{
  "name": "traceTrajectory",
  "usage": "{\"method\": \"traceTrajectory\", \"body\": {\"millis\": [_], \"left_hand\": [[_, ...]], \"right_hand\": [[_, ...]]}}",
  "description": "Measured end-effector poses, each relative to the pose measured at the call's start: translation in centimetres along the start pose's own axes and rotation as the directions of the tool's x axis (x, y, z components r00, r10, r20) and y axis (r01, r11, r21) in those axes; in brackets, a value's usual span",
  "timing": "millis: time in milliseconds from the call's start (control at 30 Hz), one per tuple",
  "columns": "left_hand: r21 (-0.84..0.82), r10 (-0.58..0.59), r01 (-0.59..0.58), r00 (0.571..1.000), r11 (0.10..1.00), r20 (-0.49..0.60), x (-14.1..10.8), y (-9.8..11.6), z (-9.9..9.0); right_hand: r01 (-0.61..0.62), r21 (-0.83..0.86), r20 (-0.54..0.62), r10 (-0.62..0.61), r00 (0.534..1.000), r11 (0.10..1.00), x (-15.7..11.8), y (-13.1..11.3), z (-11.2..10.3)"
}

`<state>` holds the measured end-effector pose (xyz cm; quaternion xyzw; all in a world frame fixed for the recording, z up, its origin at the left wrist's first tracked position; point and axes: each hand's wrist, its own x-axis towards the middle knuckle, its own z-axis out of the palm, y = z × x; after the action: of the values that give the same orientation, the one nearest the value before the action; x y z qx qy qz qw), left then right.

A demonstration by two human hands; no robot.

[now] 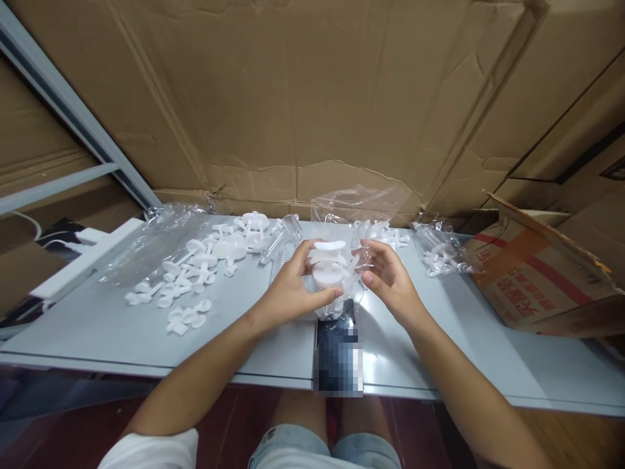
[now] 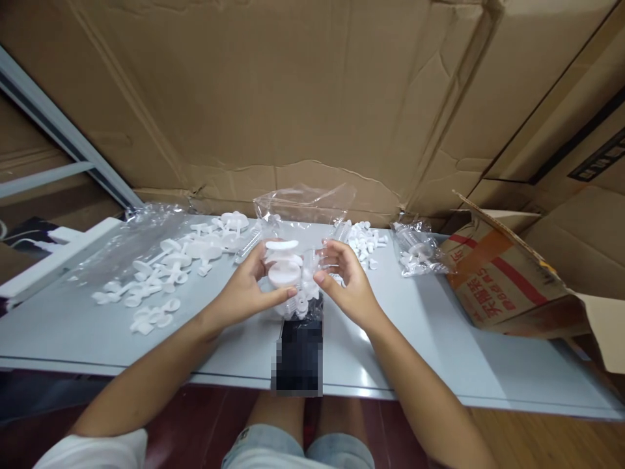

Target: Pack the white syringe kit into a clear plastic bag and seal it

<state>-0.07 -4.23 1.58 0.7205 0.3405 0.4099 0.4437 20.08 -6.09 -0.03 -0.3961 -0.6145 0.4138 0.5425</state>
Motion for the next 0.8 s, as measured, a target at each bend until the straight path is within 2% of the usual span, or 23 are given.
{"method": "traceTrajectory", "body": {"millis": [167, 467, 633, 800], "left_hand": [[-0.153, 0.0, -0.002, 1.0, 0.988, -0.017, 0.1, -0.1, 0.0], [-0.25, -0.024, 0.027, 1.0, 0.968, 0.016, -0.2, 0.1, 0.2], [-0.279, -0.066, 0.133, 0.969, 0.951, 0.238, -0.3, 0.0, 0.7], [-0.294, -0.086, 0.194, 0.936, 0.936, 0.342, -0.5, -0.4, 1.1]], "right_hand": [[-0.031, -0.012, 0.005, 0.031, 1.0, 0.999, 0.0, 0.0, 0.0], [0.013, 0.046, 0.003, -0.013, 1.0, 0.999, -0.1, -0.7, -0.2], [0.028, 0.188, -0.026, -0.023, 0.999, 0.982, 0.0, -0.6, -0.6], [0.005, 0.235, -0.115, 0.023, 0.993, 0.972, 0.0, -0.8, -0.5]]}}
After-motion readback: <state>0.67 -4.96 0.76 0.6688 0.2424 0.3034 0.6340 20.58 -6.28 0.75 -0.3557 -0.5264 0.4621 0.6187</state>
